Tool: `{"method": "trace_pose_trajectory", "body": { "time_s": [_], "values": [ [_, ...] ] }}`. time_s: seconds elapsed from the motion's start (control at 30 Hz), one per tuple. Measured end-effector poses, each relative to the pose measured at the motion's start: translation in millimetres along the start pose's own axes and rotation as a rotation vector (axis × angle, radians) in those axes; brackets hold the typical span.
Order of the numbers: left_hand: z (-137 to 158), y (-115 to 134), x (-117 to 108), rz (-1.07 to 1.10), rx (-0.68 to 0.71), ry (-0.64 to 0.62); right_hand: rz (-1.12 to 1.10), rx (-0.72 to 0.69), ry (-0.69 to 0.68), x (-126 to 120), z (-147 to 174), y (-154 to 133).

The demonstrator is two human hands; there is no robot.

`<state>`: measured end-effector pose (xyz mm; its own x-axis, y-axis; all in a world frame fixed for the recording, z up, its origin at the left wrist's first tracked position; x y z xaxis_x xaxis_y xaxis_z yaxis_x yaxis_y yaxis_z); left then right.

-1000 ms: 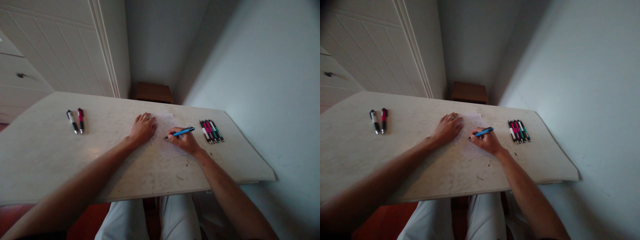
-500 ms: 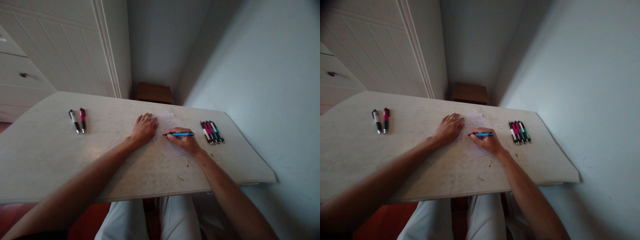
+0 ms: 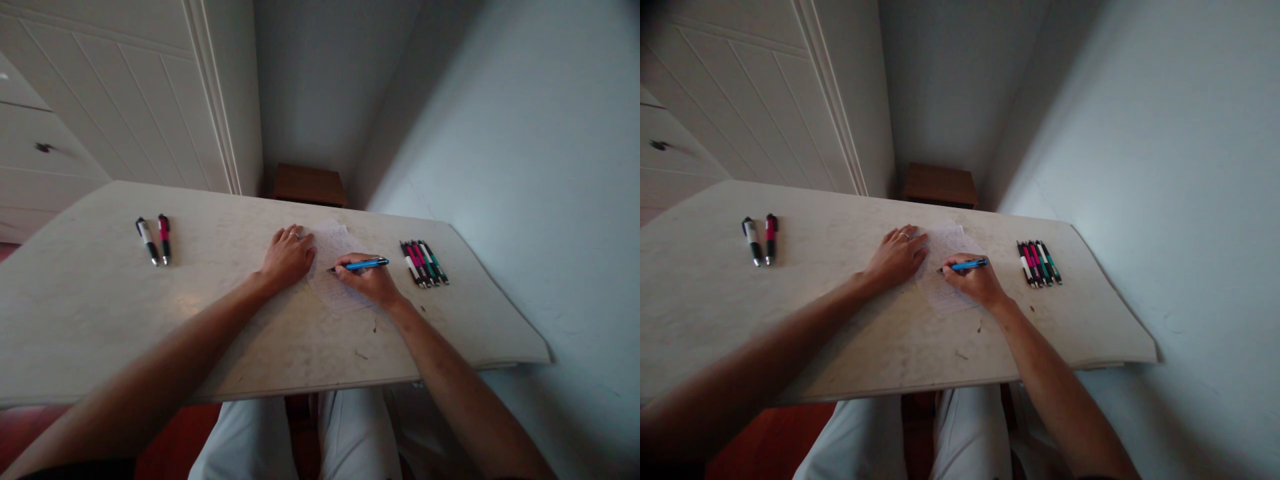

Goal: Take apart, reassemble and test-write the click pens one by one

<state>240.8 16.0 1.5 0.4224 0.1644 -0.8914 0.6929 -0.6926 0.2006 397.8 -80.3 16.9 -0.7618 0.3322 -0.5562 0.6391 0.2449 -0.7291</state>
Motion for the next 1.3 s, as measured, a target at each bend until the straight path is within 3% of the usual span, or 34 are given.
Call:
{"method": "trace_pose_trajectory", "body": {
  "time_s": [0.27,0.53,0.93,1.3],
  "values": [
    [0.4,1.1,-1.2,0.006,0.000,0.001,-0.033,0.061,0.054,-2.3,0.3,0.2],
    [0.1,0.8,-1.4,-0.002,0.009,-0.022,-0.039,0.092,0.201,-11.6,-1.3,3.3],
    [0.5,2.7,-3.4,0.007,-0.005,-0.025,0.018,0.054,0.065,-1.5,0.5,3.0],
    [0.7,2.4,-3.1,0.008,-0.009,-0.027,0.019,0.038,0.077,-4.1,0.3,3.7]
  ]
}}
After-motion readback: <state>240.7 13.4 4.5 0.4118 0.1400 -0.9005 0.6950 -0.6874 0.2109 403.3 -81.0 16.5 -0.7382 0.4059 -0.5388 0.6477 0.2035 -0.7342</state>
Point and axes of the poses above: each hand's wrist, its own z-axis away from the middle knuckle, its own x-axis out of the palm, y = z × x, the point moved 3 cm from there along -z, towards the middle knuckle, and after that the axes turned 9 degrees about y, right-handed, at the moved point
